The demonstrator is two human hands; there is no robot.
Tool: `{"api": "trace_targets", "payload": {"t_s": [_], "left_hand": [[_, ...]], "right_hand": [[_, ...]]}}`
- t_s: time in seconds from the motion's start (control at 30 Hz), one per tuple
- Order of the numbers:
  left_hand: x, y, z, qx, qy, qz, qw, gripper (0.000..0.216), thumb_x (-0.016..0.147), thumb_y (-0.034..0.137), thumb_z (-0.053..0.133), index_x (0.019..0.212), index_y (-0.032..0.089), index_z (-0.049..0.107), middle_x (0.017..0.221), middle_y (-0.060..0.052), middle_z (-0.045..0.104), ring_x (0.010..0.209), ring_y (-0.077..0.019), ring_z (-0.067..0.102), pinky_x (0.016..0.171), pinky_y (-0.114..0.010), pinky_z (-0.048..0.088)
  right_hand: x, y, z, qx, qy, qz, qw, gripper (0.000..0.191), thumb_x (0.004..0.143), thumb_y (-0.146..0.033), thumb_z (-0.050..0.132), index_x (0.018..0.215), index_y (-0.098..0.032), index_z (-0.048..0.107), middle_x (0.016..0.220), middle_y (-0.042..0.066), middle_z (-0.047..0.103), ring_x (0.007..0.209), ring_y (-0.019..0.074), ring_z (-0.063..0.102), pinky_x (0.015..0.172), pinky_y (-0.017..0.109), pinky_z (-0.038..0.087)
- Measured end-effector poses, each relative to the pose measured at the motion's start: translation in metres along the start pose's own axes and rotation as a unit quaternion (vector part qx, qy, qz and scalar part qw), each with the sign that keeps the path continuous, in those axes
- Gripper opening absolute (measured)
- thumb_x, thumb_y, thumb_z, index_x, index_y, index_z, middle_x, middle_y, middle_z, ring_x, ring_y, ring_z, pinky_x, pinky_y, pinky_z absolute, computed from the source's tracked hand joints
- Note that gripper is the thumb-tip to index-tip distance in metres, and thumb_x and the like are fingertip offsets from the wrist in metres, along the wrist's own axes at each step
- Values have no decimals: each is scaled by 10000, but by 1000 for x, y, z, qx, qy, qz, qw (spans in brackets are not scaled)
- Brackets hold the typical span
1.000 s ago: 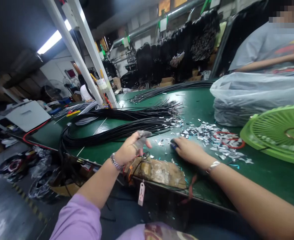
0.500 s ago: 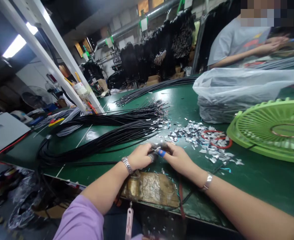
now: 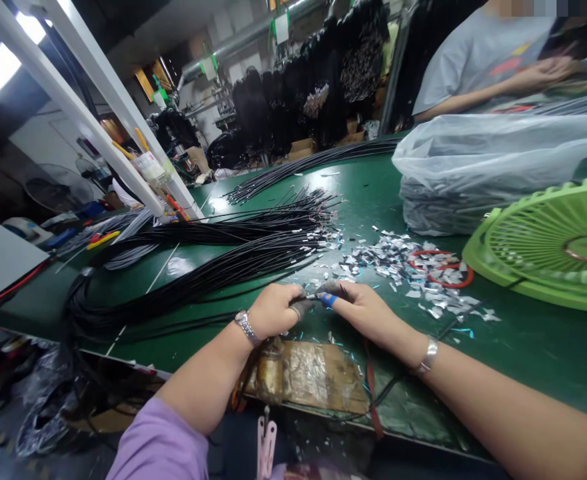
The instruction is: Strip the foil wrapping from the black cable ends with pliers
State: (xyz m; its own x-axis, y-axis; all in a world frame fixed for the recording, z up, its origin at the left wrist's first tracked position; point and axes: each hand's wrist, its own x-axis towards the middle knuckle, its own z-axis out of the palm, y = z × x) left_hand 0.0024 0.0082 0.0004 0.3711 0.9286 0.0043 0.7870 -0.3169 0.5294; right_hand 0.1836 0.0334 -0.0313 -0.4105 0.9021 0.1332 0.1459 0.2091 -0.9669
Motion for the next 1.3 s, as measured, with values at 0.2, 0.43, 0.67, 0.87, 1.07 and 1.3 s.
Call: {"api": "trace_targets", "payload": {"t_s": [0.2, 0.43, 0.67, 0.87, 1.07, 1.3], "left_hand": [[-1, 1, 1, 63, -1, 28, 998, 201, 793, 290, 557, 648, 158, 602, 584, -4, 557, 544, -111, 447, 535, -233, 287], [-1, -3, 2, -21, 10, 29, 999, 187, 789, 254, 542, 637, 162, 601, 578, -2, 574, 534, -108, 459, 513, -222, 306], [-2, -3, 0, 23, 9, 52, 998, 193, 796, 304, 540, 676, 178, 622, 589, -7, 571, 542, -118, 455, 526, -232, 310], [-5, 0, -4, -39, -31, 85, 995, 226, 827, 278, 483, 660, 178, 598, 645, -33, 625, 592, -136, 535, 572, -241, 377], [-4, 0, -2, -222, -78, -9, 972, 249, 787, 400, 558, 706, 166, 581, 618, -29, 612, 476, -116, 528, 456, -222, 410], [-1, -4, 1, -218, 8, 45, 975, 278, 767, 424, 589, 706, 153, 577, 609, -7, 567, 532, -100, 490, 527, -219, 421]], "right_hand": [[0, 0, -2, 20, 6, 84, 996, 377, 654, -550, 606, 564, -198, 507, 500, -44, 456, 473, 96, 355, 444, 238, 287], [-1, -2, -7, 46, -3, 56, 997, 369, 672, -569, 610, 690, -206, 545, 569, -25, 499, 503, 116, 408, 474, 252, 333], [-4, -4, -12, -81, -27, -33, 996, 338, 712, -504, 596, 576, -202, 532, 541, -25, 495, 546, 125, 420, 521, 262, 337], [-6, -7, -10, 76, -100, 109, 986, 368, 643, -520, 661, 578, -188, 517, 464, -67, 412, 434, 66, 301, 411, 217, 219], [-7, -8, -6, 219, -131, 194, 947, 362, 565, -450, 750, 594, -178, 513, 480, -62, 459, 413, 44, 282, 383, 193, 194], [-8, -7, 3, 286, -123, 208, 927, 361, 559, -401, 772, 610, -176, 495, 510, -62, 461, 420, 32, 272, 385, 177, 170]]}}
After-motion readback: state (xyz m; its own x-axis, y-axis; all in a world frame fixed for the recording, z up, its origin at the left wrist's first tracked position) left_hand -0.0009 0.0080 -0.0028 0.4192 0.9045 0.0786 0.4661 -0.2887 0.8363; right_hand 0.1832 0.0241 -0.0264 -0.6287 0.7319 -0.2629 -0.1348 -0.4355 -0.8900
